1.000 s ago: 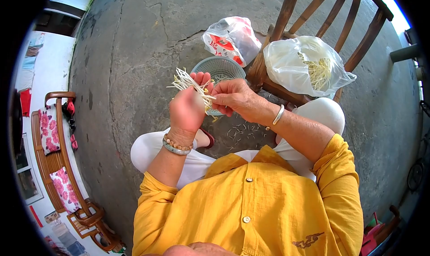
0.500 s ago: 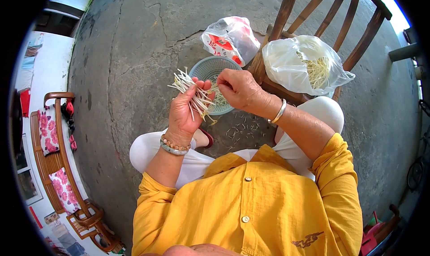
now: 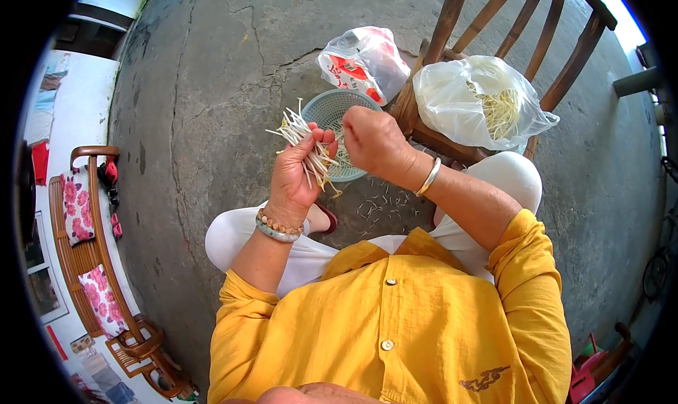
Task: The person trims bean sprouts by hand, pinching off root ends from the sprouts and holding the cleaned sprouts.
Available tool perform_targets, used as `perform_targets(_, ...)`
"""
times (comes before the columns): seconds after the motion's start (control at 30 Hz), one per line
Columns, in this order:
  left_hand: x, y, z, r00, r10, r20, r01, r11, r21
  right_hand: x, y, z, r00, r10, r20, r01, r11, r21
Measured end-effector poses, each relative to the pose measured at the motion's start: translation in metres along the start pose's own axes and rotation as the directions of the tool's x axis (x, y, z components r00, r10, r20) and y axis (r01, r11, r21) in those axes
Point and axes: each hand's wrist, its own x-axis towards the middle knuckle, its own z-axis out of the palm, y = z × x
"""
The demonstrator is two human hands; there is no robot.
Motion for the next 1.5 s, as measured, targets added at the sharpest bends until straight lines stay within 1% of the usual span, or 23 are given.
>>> perform_targets(0.03,0.000,0.001,0.000,1.000,0.003,-0.007,-0.003,1.000,0.000,0.000,-0.001,-0.002,0.993,0.112,0.020,-0.114,0.980,0.163)
perform_targets(0.07,0.000,0.001,0.000,1.000,0.006,-0.012,-0.006,1.000,-0.001,0.001,0.003,-0.004,0.969,0.228,0.093,-0.245,0.865,0.437)
perform_targets(0.1,-0.001,0.002,0.000,1.000,0.007,-0.002,-0.007,1.000,-0.015,0.003,0.008,-0.006,0.929,0.312,0.197,-0.361,0.658,0.660)
perform_targets(0.13,-0.002,0.003,0.000,1.000,0.010,0.010,-0.010,1.000,-0.029,0.005,0.012,-0.008,0.879,0.353,0.319,-0.447,0.382,0.809)
perform_targets(0.17,-0.003,0.005,0.001,1.000,0.012,0.021,-0.011,0.999,-0.043,0.006,0.014,-0.009,0.865,0.363,0.346,-0.451,0.260,0.854)
perform_targets(0.27,-0.004,0.008,0.004,0.999,0.023,-0.030,-0.025,0.998,-0.057,0.006,0.013,-0.014,0.863,0.286,0.415,-0.468,0.145,0.872)
perform_targets(0.37,-0.002,0.012,0.000,0.998,0.064,-0.024,-0.066,0.996,-0.052,0.001,0.014,-0.014,0.840,0.224,0.494,-0.535,0.187,0.824)
perform_targets(0.43,-0.003,0.015,-0.001,0.996,0.085,-0.002,-0.085,0.995,-0.059,-0.002,0.009,-0.015,0.821,0.223,0.525,-0.566,0.199,0.800)
perform_targets(0.57,-0.008,0.018,0.008,0.993,0.120,-0.019,-0.120,0.992,-0.039,-0.006,0.008,-0.015,0.802,0.181,0.569,-0.597,0.203,0.776)
perform_targets(0.67,-0.006,0.019,0.002,0.994,0.096,0.053,-0.093,0.994,-0.062,-0.006,-0.004,-0.022,0.804,0.138,0.579,-0.595,0.201,0.778)
perform_targets(0.77,-0.009,0.019,0.006,0.992,0.091,0.089,-0.082,0.992,-0.097,-0.006,-0.004,-0.022,0.821,0.127,0.557,-0.571,0.156,0.806)
perform_targets(0.87,-0.009,0.019,0.007,0.987,0.084,0.136,-0.070,0.993,-0.099,-0.007,0.006,-0.019,0.827,0.047,0.560,-0.560,0.151,0.814)
perform_targets(0.9,-0.009,0.019,0.008,0.985,0.082,0.149,-0.068,0.993,-0.097,-0.006,0.005,-0.019,0.824,0.067,0.562,-0.565,0.158,0.810)
perform_targets(1.0,-0.010,0.018,0.012,0.985,0.102,0.138,-0.095,0.994,-0.055,-0.006,-0.003,-0.020,0.819,0.111,0.563,-0.574,0.181,0.799)
perform_targets(1.07,-0.010,0.017,0.013,0.982,0.107,0.155,-0.097,0.993,-0.066,-0.006,-0.006,-0.021,0.820,0.120,0.560,-0.573,0.201,0.795)
perform_targets(1.17,-0.011,0.017,0.013,0.981,0.108,0.160,-0.095,0.992,-0.085,-0.009,-0.007,-0.023,0.820,0.102,0.564,-0.573,0.168,0.802)
perform_targets(1.27,-0.009,0.017,0.014,0.979,0.108,0.171,-0.093,0.991,-0.097,-0.009,-0.005,-0.021,0.832,0.049,0.553,-0.552,0.175,0.815)
perform_targets(1.37,-0.009,0.017,0.014,0.978,0.116,0.174,-0.103,0.991,-0.083,-0.010,-0.003,-0.021,0.809,0.023,0.587,-0.584,0.130,0.801)
perform_targets(1.47,-0.010,0.017,0.014,0.975,0.126,0.183,-0.116,0.991,-0.066,-0.010,-0.005,-0.021,0.802,0.048,0.595,-0.594,0.162,0.788)
perform_targets(1.5,-0.010,0.017,0.015,0.974,0.130,0.188,-0.120,0.991,-0.062,-0.010,-0.006,-0.023,0.794,0.049,0.606,-0.597,0.256,0.760)
